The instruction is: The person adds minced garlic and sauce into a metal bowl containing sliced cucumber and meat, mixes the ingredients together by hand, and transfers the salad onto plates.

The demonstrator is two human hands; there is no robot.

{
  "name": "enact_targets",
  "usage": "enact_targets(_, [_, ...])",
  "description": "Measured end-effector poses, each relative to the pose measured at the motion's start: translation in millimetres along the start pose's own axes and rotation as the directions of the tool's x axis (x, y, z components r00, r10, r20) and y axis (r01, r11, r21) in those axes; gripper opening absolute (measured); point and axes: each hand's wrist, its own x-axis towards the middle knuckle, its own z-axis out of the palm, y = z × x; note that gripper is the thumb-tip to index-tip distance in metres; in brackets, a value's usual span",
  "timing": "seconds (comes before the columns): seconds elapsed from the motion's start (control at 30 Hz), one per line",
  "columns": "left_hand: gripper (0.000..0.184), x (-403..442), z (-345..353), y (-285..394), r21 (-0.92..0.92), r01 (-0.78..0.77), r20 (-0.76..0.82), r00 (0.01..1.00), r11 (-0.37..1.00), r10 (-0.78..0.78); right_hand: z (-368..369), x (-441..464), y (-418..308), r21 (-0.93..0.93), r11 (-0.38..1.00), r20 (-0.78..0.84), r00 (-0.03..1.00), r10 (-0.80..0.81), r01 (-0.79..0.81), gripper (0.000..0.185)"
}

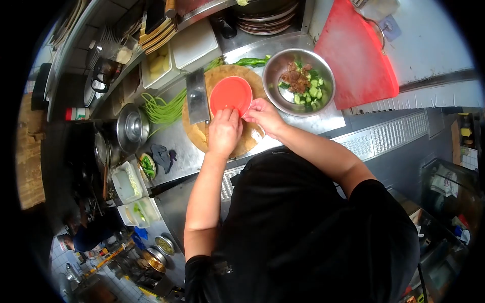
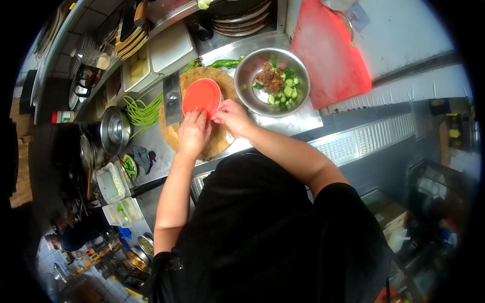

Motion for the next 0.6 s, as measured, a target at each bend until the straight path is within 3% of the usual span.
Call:
enact_targets(0.27, [0.037, 3.2, 0.9, -2.2, 0.075, -0.028, 0.004, 1.0, 0.997, 0.028, 5.3, 1.5, -5.7, 0.029, 1.0, 0.002, 1.0, 0.007, -0.007, 0.022])
enact_targets(0.37, [0.043, -0.9, 3.5, 6.1, 0.199, -0.075, 0.084, 0.995, 0.977, 0.059, 3.9, 7.6, 4.0, -0.025, 0.996, 0.009, 0.996, -0.086, 0.086, 0.02])
enact_targets(0.43, [0.046, 1.4, 6.2, 3.2, 0.314, -0.128, 0.165, 0.983, 0.941, 0.079, -1.7, 7.6, 25.1, -0.177, 0.976, -0.022, 0.99, -0.136, 0.13, 0.019])
enact_targets(0.47, [0.045, 1.9, 14.4, -2.1, 0.352, -0.158, 0.091, 0.987, 0.923, 0.134, -2.9, 21.4, 20.5, -0.26, 0.947, -0.016, 0.98, -0.2, 0.189, 0.018])
enact_targets(0.53, [0.042, 11.2, 6.7, 3.2, 0.427, -0.105, -0.01, 0.993, 0.898, 0.121, 6.5, 7.6, 10.5, -0.142, 0.988, -0.167, 0.983, -0.079, 0.056, 0.018])
enact_targets(0.6, [0.045, 19.7, -6.2, -0.4, 0.377, -0.001, -0.093, 0.995, 0.926, 0.039, -1.4, 2.8, 7.4, -0.144, 0.988, -0.154, 0.988, 0.029, -0.051, 0.018])
